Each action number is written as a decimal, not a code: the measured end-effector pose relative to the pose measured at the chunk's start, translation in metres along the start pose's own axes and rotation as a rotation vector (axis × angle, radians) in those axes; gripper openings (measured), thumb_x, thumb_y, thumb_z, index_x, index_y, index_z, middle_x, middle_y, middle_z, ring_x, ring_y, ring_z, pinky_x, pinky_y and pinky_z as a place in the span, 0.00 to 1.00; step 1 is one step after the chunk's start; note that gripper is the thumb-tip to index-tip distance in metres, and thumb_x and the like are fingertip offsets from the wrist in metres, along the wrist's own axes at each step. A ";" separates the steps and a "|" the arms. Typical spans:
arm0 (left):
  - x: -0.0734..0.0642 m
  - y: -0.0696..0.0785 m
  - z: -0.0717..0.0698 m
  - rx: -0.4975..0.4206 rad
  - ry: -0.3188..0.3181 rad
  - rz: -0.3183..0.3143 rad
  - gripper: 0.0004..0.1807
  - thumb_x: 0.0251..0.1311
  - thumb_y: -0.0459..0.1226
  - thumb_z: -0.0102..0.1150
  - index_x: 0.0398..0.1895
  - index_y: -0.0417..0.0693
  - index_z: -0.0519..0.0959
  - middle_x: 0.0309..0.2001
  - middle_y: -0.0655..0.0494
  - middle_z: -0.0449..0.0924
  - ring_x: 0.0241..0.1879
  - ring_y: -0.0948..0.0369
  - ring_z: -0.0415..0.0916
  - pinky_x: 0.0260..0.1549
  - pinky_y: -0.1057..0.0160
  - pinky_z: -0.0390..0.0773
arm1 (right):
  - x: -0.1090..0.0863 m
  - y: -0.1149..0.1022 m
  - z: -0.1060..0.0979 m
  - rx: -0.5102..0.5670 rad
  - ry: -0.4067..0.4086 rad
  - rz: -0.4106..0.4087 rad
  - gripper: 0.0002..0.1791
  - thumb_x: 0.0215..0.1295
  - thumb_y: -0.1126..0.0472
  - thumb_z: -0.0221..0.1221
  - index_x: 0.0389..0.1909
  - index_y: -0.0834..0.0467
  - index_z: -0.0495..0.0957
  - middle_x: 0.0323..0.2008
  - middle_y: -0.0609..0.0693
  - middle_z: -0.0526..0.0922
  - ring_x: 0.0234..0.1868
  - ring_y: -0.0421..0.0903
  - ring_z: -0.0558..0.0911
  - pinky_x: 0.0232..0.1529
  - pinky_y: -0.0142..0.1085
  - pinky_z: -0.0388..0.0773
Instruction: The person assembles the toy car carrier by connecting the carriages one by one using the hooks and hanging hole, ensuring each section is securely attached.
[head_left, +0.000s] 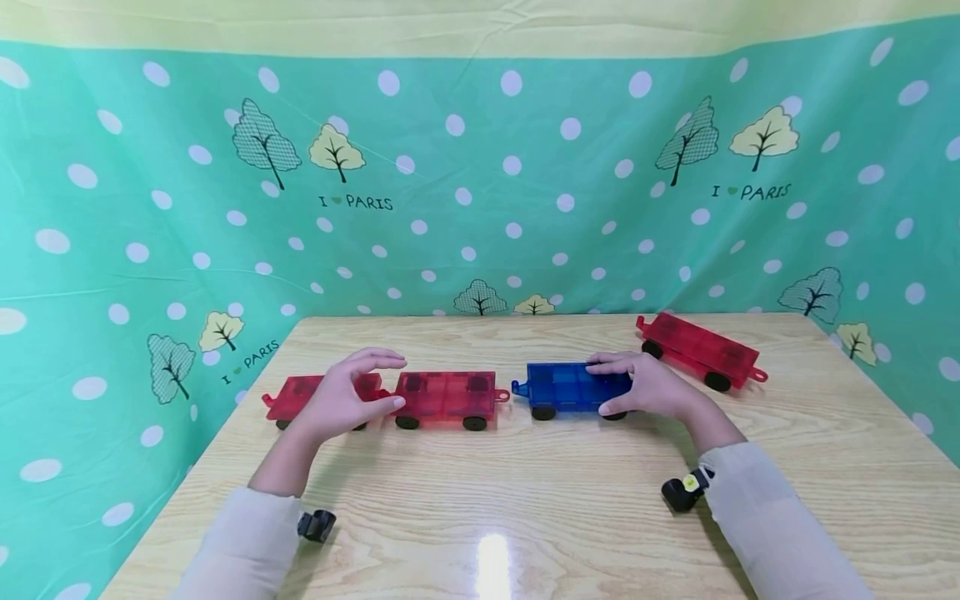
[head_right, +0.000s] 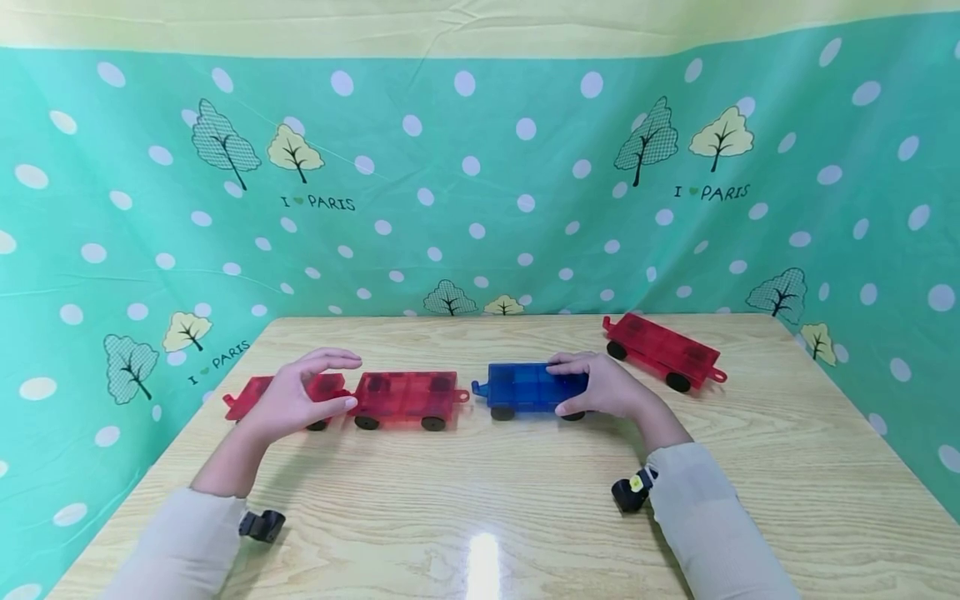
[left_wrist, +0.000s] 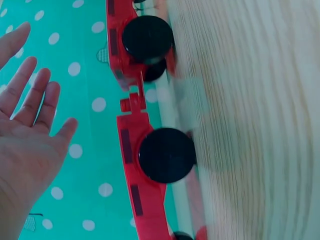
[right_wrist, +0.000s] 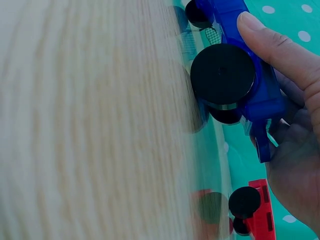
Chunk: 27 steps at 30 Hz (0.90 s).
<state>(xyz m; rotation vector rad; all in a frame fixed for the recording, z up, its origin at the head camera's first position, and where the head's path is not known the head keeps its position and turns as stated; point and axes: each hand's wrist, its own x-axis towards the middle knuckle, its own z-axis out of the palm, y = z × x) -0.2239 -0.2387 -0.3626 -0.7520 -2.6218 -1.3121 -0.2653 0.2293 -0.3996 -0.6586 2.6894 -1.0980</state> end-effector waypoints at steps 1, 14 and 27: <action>0.001 0.001 0.001 -0.007 0.005 0.004 0.25 0.53 0.37 0.73 0.56 0.49 0.80 0.58 0.52 0.74 0.62 0.52 0.65 0.56 0.37 0.69 | 0.000 0.000 0.000 -0.001 0.000 -0.001 0.38 0.48 0.46 0.75 0.62 0.53 0.78 0.69 0.54 0.68 0.72 0.61 0.58 0.64 0.59 0.62; 0.013 0.017 0.018 -0.045 -0.024 0.011 0.27 0.51 0.38 0.74 0.57 0.50 0.79 0.60 0.53 0.72 0.63 0.54 0.63 0.56 0.35 0.66 | 0.001 0.001 0.000 -0.012 -0.001 -0.005 0.38 0.48 0.47 0.75 0.61 0.53 0.78 0.69 0.54 0.68 0.71 0.61 0.58 0.64 0.58 0.62; 0.027 0.016 0.032 -0.020 -0.099 0.004 0.27 0.50 0.39 0.75 0.56 0.51 0.81 0.62 0.49 0.68 0.64 0.53 0.60 0.58 0.38 0.66 | 0.000 -0.002 -0.001 -0.029 -0.007 0.002 0.38 0.48 0.47 0.74 0.62 0.53 0.77 0.69 0.55 0.67 0.71 0.62 0.58 0.64 0.58 0.62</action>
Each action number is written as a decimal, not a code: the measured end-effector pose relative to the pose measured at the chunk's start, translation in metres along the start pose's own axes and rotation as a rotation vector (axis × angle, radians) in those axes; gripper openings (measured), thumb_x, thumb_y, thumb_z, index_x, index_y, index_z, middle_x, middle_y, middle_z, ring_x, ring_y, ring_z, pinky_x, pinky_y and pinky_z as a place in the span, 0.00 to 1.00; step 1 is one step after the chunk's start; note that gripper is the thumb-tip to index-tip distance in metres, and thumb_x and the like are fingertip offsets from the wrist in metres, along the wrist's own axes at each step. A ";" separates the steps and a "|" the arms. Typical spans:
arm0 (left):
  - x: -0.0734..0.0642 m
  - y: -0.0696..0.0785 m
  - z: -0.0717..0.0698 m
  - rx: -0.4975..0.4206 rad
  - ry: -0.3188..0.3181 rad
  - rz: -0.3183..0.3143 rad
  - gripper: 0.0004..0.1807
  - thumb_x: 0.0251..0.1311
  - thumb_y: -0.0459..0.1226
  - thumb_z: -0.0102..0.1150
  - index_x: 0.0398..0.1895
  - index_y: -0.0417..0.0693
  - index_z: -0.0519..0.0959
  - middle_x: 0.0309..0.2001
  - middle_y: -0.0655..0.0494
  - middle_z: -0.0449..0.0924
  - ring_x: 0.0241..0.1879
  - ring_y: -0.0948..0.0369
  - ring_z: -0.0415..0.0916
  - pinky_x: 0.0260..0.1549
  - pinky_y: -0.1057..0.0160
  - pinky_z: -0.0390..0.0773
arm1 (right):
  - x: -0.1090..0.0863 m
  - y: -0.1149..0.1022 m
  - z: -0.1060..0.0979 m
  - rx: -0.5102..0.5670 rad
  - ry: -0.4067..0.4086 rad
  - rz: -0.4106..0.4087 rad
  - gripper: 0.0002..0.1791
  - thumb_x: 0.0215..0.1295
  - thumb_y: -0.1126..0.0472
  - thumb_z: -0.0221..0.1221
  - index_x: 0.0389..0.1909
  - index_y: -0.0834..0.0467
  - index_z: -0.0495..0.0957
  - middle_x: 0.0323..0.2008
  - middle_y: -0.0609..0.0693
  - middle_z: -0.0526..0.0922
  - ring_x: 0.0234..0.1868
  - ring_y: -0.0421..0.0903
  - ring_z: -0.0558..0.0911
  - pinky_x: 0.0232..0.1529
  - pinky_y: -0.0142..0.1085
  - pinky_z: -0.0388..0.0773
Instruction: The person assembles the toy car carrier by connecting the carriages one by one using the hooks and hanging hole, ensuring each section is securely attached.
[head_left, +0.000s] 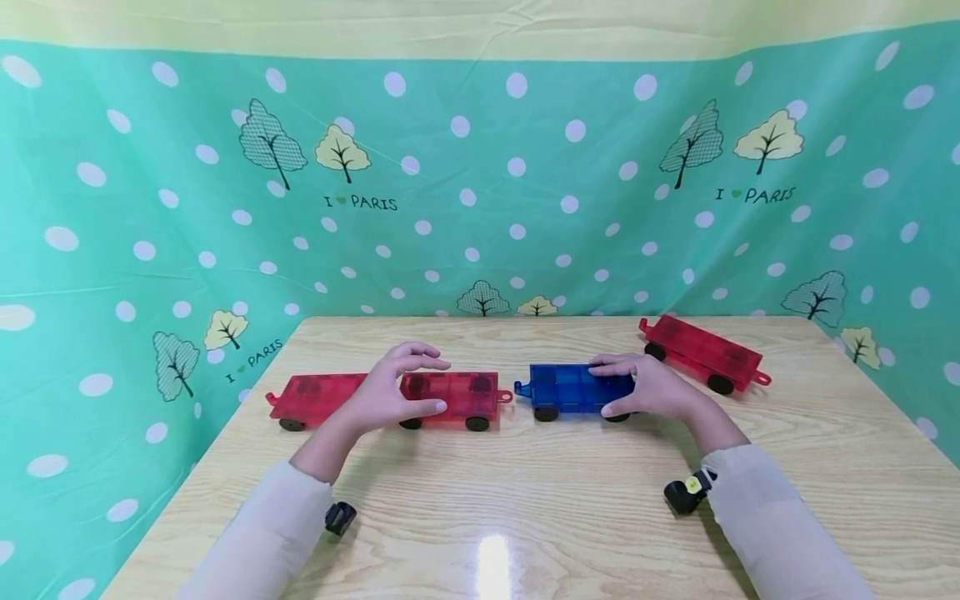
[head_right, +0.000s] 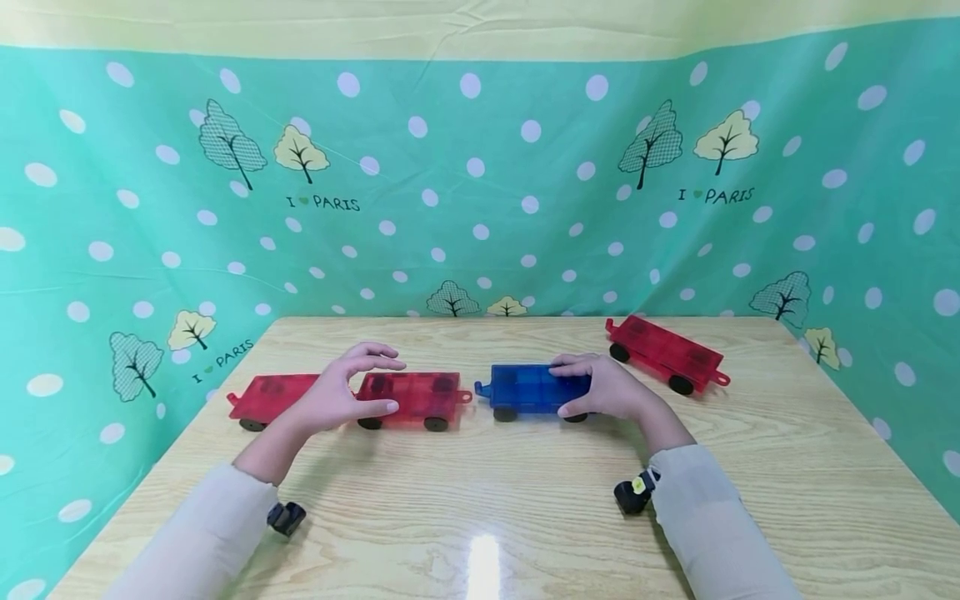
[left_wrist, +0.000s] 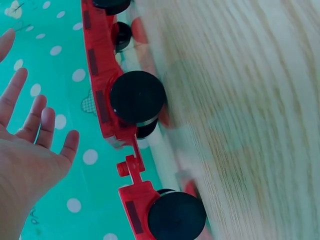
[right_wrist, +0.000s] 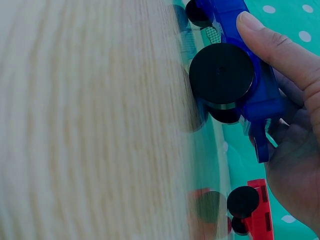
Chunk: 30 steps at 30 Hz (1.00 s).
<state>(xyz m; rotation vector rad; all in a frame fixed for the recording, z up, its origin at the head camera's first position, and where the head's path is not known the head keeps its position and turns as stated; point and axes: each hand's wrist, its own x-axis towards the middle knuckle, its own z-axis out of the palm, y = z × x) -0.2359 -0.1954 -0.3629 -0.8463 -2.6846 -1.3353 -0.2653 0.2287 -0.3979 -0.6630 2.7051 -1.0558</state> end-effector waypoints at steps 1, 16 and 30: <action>0.001 0.000 0.001 0.013 -0.009 0.000 0.28 0.50 0.40 0.75 0.57 0.51 0.80 0.62 0.49 0.68 0.64 0.53 0.60 0.57 0.38 0.67 | 0.000 0.000 0.000 0.001 0.000 0.001 0.38 0.48 0.47 0.74 0.62 0.53 0.77 0.69 0.55 0.67 0.71 0.62 0.58 0.64 0.58 0.62; 0.020 -0.004 0.017 0.380 -0.163 -0.010 0.47 0.37 0.56 0.79 0.67 0.60 0.73 0.66 0.58 0.64 0.63 0.52 0.57 0.56 0.42 0.62 | 0.001 0.001 0.000 -0.021 -0.006 0.005 0.38 0.48 0.46 0.74 0.62 0.52 0.77 0.69 0.54 0.67 0.71 0.62 0.58 0.63 0.59 0.63; 0.037 -0.008 0.027 0.501 -0.262 -0.036 0.45 0.39 0.58 0.76 0.67 0.63 0.73 0.64 0.59 0.68 0.61 0.56 0.60 0.53 0.46 0.60 | 0.001 0.001 -0.001 -0.020 -0.011 0.003 0.38 0.48 0.46 0.74 0.62 0.52 0.77 0.69 0.54 0.67 0.71 0.62 0.58 0.63 0.59 0.63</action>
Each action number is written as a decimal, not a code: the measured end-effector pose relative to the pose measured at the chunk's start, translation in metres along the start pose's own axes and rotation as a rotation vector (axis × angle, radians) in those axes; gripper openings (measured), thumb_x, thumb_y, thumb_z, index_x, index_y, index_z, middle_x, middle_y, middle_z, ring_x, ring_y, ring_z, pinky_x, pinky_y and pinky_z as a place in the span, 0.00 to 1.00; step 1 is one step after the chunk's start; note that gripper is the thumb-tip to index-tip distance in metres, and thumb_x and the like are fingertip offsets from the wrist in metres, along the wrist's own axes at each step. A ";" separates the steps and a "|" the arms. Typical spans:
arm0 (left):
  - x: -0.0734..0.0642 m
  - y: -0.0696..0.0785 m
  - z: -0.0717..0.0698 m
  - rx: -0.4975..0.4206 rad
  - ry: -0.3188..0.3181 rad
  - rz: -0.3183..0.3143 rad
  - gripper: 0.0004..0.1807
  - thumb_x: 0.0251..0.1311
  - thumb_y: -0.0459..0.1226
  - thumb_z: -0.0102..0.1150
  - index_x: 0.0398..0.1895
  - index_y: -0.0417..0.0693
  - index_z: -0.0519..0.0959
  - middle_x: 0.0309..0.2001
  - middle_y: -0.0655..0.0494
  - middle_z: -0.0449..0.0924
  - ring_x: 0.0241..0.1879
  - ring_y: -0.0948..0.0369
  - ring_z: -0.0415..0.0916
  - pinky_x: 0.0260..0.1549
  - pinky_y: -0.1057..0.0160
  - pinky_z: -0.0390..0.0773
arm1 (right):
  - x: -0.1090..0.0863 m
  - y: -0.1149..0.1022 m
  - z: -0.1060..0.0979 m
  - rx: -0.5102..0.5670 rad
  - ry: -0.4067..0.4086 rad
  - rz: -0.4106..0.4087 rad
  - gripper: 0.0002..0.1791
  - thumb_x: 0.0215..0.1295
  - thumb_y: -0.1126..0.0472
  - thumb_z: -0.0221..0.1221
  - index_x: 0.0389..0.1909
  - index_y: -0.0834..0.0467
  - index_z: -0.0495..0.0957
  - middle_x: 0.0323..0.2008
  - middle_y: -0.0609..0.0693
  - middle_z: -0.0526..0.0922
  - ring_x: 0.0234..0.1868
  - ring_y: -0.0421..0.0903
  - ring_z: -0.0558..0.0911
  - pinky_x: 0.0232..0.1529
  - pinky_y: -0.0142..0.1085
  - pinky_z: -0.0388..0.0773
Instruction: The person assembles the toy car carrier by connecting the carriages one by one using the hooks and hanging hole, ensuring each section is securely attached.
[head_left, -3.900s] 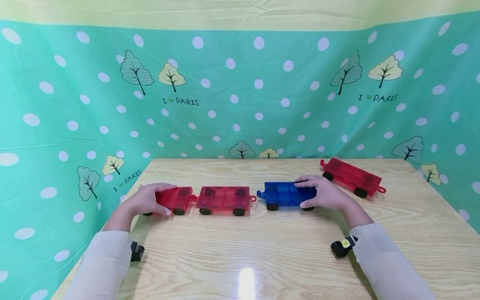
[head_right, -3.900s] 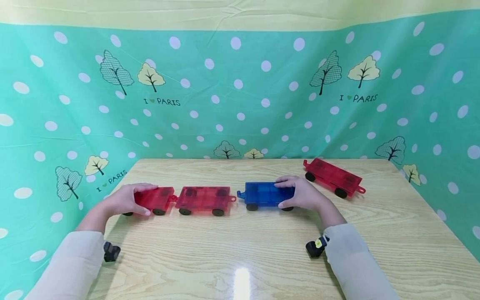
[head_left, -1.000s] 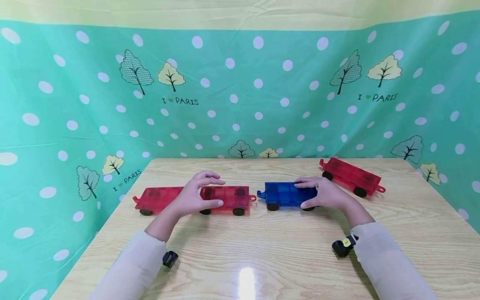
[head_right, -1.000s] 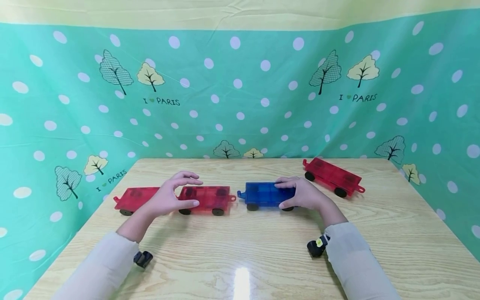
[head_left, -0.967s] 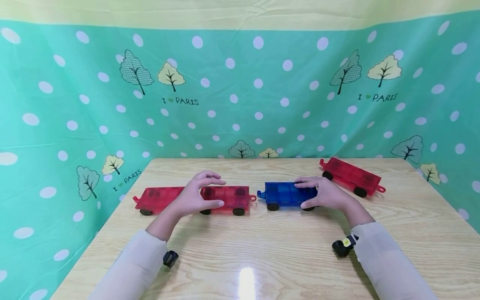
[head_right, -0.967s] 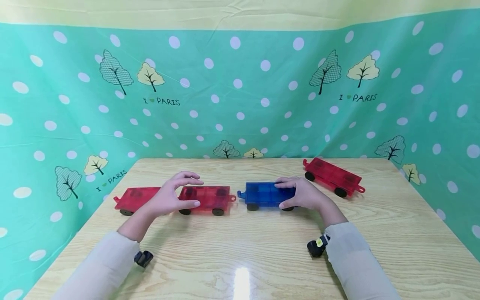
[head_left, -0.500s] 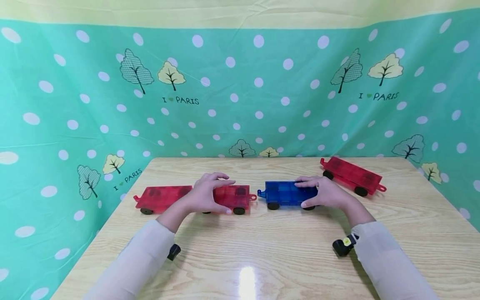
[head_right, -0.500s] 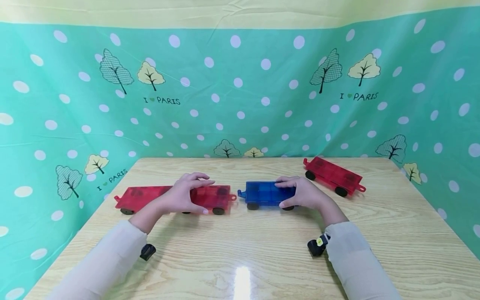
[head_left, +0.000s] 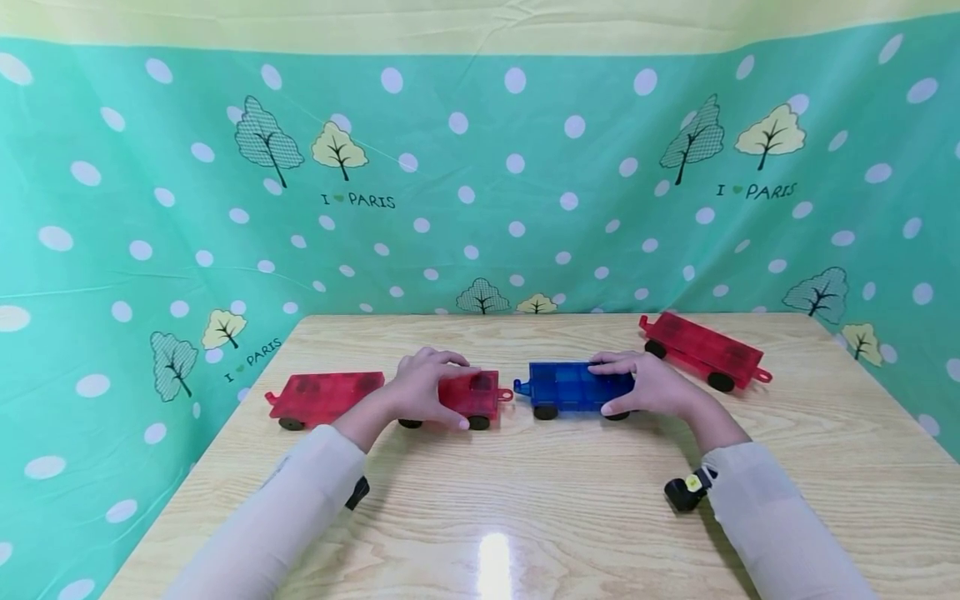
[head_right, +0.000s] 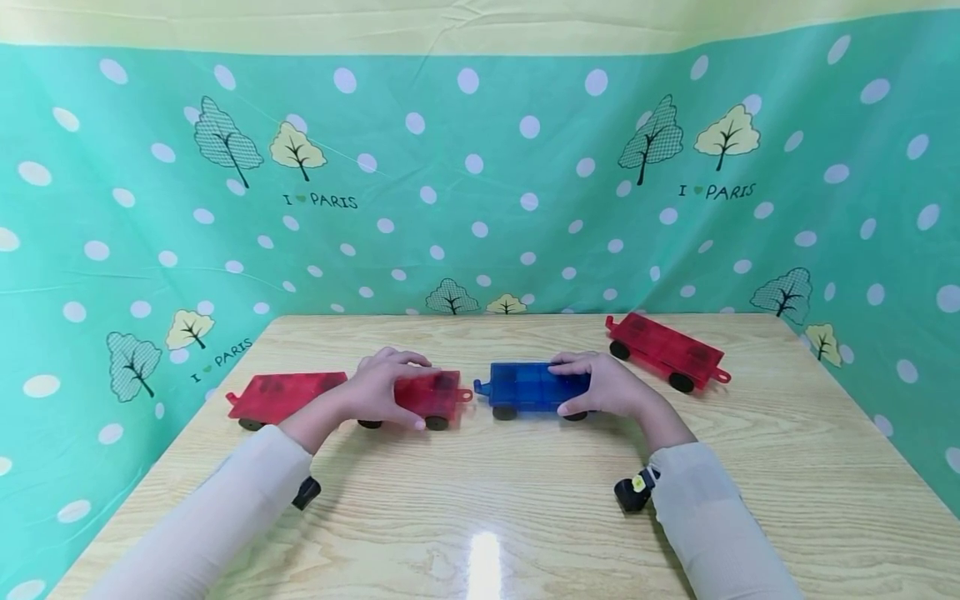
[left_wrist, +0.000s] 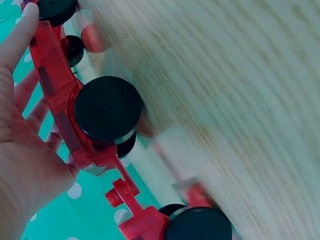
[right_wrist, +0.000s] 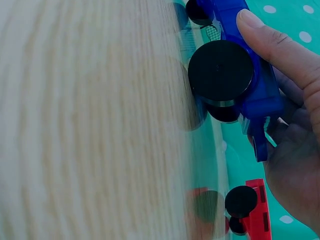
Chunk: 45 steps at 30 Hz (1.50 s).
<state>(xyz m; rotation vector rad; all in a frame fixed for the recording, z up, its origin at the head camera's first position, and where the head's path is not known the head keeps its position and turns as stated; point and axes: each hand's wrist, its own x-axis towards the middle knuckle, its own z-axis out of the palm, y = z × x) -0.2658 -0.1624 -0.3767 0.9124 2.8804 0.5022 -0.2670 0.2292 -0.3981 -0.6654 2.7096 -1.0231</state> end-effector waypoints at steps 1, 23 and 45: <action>0.001 0.001 0.000 0.000 -0.005 -0.003 0.45 0.40 0.59 0.76 0.67 0.64 0.73 0.64 0.59 0.68 0.61 0.56 0.60 0.53 0.47 0.60 | 0.000 0.000 0.000 0.000 -0.001 0.000 0.38 0.48 0.46 0.74 0.62 0.52 0.77 0.69 0.54 0.67 0.71 0.62 0.58 0.63 0.59 0.63; 0.011 0.002 -0.004 -0.062 0.011 -0.002 0.41 0.37 0.53 0.80 0.62 0.62 0.78 0.58 0.61 0.73 0.59 0.58 0.62 0.54 0.49 0.64 | -0.001 -0.001 -0.001 0.021 -0.006 0.010 0.38 0.49 0.48 0.74 0.63 0.53 0.76 0.70 0.55 0.65 0.72 0.62 0.56 0.64 0.59 0.62; 0.011 0.006 -0.018 -0.077 0.001 -0.008 0.41 0.36 0.52 0.81 0.61 0.64 0.78 0.59 0.60 0.71 0.60 0.57 0.60 0.51 0.49 0.69 | 0.000 -0.011 0.007 0.022 -0.018 -0.013 0.37 0.48 0.48 0.75 0.62 0.52 0.77 0.69 0.55 0.67 0.71 0.62 0.58 0.64 0.58 0.61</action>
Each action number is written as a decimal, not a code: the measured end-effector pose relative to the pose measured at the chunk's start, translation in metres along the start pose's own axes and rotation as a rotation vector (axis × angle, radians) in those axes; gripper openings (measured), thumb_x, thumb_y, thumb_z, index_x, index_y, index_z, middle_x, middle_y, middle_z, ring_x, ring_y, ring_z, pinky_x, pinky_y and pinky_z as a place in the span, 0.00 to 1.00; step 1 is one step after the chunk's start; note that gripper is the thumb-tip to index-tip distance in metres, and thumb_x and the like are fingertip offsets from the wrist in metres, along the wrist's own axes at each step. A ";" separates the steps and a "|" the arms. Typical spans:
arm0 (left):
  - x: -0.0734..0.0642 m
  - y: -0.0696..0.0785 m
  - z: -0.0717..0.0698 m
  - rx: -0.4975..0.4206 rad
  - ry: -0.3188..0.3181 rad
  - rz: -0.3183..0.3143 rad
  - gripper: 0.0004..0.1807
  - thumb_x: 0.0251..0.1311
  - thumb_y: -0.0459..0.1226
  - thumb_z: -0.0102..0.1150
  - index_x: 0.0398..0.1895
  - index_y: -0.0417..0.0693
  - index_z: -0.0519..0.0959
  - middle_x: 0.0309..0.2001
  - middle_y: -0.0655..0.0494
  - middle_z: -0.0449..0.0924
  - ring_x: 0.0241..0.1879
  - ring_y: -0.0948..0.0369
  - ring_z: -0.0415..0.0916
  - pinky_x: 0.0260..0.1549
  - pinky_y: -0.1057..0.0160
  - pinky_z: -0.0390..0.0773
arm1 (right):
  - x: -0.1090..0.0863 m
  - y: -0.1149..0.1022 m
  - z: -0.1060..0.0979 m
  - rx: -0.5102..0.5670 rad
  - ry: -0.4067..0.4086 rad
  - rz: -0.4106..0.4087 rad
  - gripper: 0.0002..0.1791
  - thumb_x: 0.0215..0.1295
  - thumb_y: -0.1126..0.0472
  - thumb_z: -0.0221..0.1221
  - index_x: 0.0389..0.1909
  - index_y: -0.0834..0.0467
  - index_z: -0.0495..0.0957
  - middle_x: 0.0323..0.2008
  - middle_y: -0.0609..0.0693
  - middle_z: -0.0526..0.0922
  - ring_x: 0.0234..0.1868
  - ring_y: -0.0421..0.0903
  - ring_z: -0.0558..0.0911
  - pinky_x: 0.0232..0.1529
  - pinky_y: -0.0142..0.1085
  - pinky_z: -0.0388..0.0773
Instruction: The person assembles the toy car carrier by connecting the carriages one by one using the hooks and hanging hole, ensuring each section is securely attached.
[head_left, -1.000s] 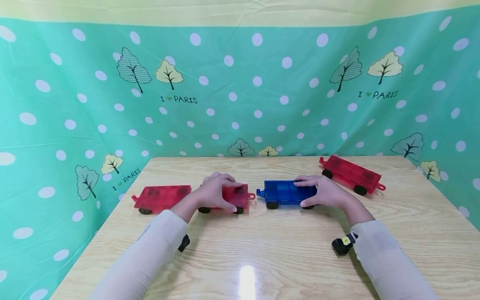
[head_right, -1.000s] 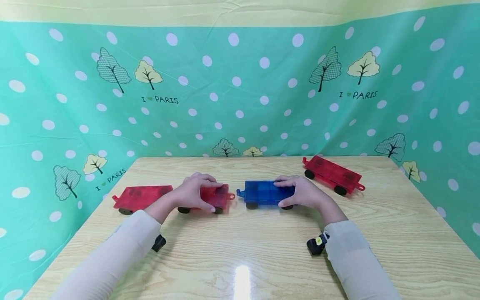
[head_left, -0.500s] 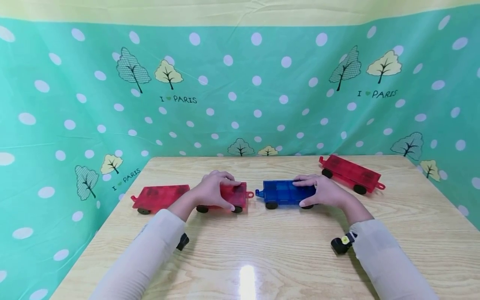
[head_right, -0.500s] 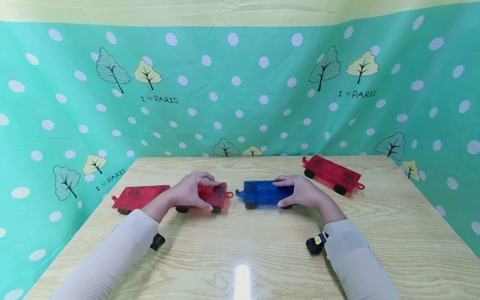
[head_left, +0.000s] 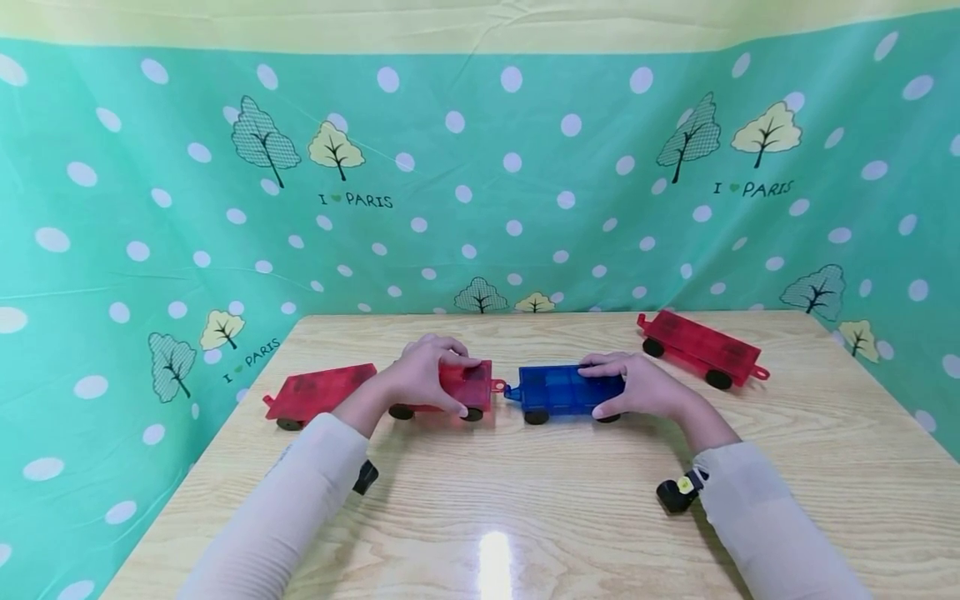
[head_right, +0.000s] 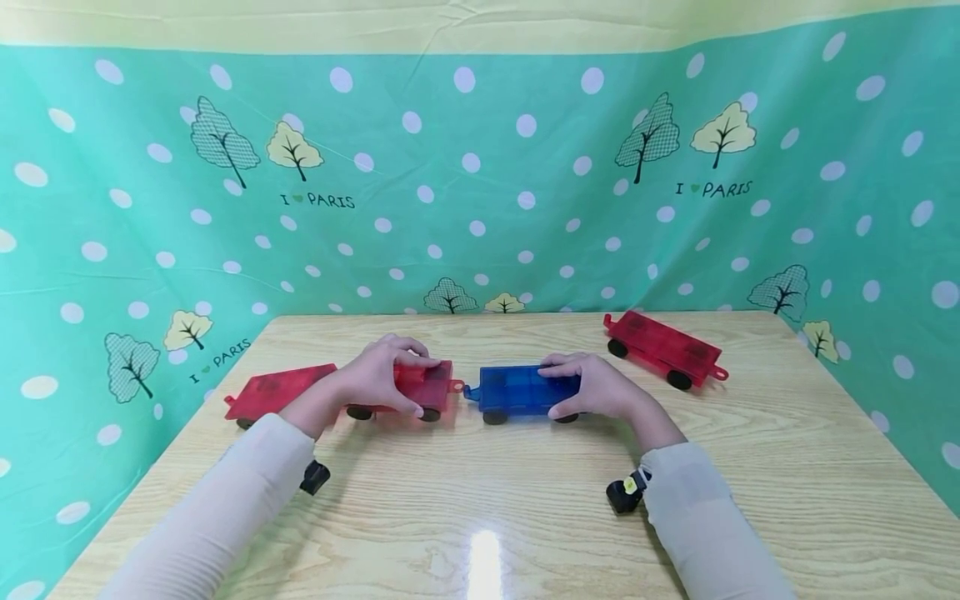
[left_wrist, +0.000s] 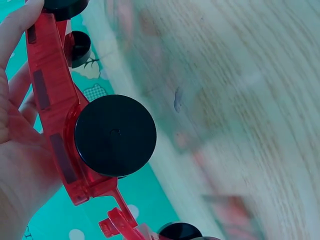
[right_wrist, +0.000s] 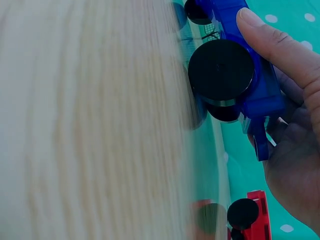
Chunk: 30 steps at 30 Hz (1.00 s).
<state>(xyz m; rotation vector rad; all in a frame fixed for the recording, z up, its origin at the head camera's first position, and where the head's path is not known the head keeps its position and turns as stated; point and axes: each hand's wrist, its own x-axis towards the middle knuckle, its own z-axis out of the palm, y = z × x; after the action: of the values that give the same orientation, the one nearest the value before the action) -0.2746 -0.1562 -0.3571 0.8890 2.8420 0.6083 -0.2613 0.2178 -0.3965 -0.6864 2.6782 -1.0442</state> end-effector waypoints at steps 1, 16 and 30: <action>0.000 0.000 0.000 0.004 -0.003 0.004 0.41 0.36 0.52 0.81 0.61 0.63 0.78 0.58 0.60 0.72 0.60 0.57 0.61 0.52 0.49 0.68 | 0.000 0.000 0.001 0.000 0.000 -0.003 0.37 0.49 0.48 0.75 0.62 0.52 0.77 0.69 0.55 0.67 0.71 0.62 0.58 0.64 0.59 0.62; 0.006 -0.004 0.000 0.044 -0.049 0.012 0.40 0.36 0.51 0.81 0.60 0.61 0.79 0.57 0.61 0.72 0.60 0.58 0.61 0.56 0.47 0.65 | 0.004 -0.009 0.006 0.010 0.000 -0.015 0.37 0.48 0.48 0.75 0.61 0.52 0.78 0.68 0.52 0.69 0.71 0.60 0.59 0.65 0.57 0.62; 0.004 -0.016 0.007 0.020 -0.091 -0.016 0.42 0.35 0.52 0.81 0.61 0.62 0.78 0.61 0.59 0.71 0.62 0.54 0.60 0.56 0.46 0.63 | 0.007 -0.009 0.011 0.023 -0.009 -0.007 0.36 0.48 0.49 0.75 0.61 0.51 0.79 0.68 0.52 0.69 0.71 0.60 0.59 0.65 0.57 0.61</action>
<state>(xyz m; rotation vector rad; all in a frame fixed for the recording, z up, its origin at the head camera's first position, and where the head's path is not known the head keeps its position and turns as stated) -0.2847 -0.1633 -0.3697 0.8725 2.7761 0.5241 -0.2606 0.2021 -0.3981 -0.6951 2.6543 -1.0692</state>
